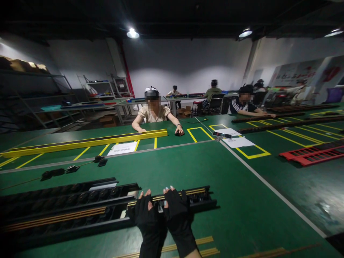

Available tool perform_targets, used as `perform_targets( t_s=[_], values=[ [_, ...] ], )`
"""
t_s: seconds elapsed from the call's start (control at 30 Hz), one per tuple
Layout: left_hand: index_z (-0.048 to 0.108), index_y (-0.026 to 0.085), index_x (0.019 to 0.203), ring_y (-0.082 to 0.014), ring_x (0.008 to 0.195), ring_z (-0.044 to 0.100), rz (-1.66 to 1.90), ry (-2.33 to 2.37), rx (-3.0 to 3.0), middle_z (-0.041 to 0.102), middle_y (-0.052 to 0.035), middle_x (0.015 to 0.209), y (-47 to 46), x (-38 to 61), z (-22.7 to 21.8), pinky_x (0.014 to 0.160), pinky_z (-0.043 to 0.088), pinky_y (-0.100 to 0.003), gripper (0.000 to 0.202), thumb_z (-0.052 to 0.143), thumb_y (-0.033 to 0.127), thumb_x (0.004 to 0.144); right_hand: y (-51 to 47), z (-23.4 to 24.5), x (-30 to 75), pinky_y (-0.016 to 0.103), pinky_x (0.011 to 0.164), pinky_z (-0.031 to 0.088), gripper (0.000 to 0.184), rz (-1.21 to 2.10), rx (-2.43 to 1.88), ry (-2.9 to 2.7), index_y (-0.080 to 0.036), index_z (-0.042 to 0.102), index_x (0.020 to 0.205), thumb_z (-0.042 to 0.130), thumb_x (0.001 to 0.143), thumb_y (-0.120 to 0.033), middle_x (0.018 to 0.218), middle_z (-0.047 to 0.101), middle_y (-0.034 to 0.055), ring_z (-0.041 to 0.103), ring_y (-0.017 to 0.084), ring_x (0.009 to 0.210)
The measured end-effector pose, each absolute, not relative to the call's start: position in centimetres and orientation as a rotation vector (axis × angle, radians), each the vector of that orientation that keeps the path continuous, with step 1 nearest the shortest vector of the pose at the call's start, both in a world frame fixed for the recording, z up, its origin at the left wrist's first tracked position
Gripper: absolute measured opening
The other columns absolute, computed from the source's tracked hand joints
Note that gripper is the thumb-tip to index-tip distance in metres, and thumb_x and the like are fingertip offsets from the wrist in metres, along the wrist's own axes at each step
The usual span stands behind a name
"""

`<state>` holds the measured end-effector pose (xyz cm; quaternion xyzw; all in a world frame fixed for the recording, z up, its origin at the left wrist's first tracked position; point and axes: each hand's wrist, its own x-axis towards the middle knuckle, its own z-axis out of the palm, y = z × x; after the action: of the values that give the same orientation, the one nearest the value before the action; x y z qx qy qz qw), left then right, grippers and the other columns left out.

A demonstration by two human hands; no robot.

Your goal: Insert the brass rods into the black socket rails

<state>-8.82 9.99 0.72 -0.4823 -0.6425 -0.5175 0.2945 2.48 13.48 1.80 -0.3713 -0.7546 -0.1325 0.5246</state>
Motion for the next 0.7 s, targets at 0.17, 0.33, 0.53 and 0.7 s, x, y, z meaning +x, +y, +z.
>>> perform_targets(
  t_s=[0.17,0.33,0.53,0.7],
  values=[
    [0.064,0.017,0.119,-0.0260,0.122,0.059,-1.342,-1.776,-1.192,0.073,-0.0111,0.112,9.6,-10.4,1.1,0.108,0.038,-0.048,0.037,0.036,0.017,0.096,13.3,2.0,2.4,0.036,0.122,0.019,0.042,-0.288,-0.880,-1.788,-0.024,0.062,0.130,0.042,0.094,-0.016,0.115,0.075,0.0023,0.066,0.017,0.117],
    [0.066,0.018,0.116,-0.0258,0.118,0.062,-1.265,-1.809,-1.172,0.074,-0.0101,0.110,9.4,-11.6,0.7,0.110,0.031,-0.050,0.036,0.037,0.017,0.095,13.2,1.7,2.3,0.038,0.121,0.023,0.044,-0.281,-0.896,-1.787,-0.026,0.060,0.134,0.040,0.096,-0.018,0.116,0.074,0.0026,0.065,0.017,0.118],
    [0.064,0.019,0.121,-0.0259,0.117,0.062,-1.382,-1.825,-1.073,0.072,-0.0116,0.112,9.2,-13.2,0.3,0.099,0.045,-0.046,0.039,0.035,0.022,0.097,13.6,1.2,3.0,0.037,0.119,0.028,0.044,-0.312,-0.877,-1.853,-0.025,0.058,0.136,0.043,0.096,-0.018,0.119,0.073,0.0036,0.063,0.017,0.122],
    [0.066,0.019,0.119,-0.0264,0.125,0.057,-1.404,-1.813,-1.078,0.072,-0.0113,0.110,9.0,-13.0,1.0,0.101,0.045,-0.047,0.040,0.032,0.022,0.097,13.7,1.3,3.2,0.036,0.122,0.022,0.042,-0.352,-0.881,-1.880,-0.023,0.061,0.133,0.046,0.094,-0.017,0.120,0.073,0.0033,0.063,0.016,0.122]
  ],
)
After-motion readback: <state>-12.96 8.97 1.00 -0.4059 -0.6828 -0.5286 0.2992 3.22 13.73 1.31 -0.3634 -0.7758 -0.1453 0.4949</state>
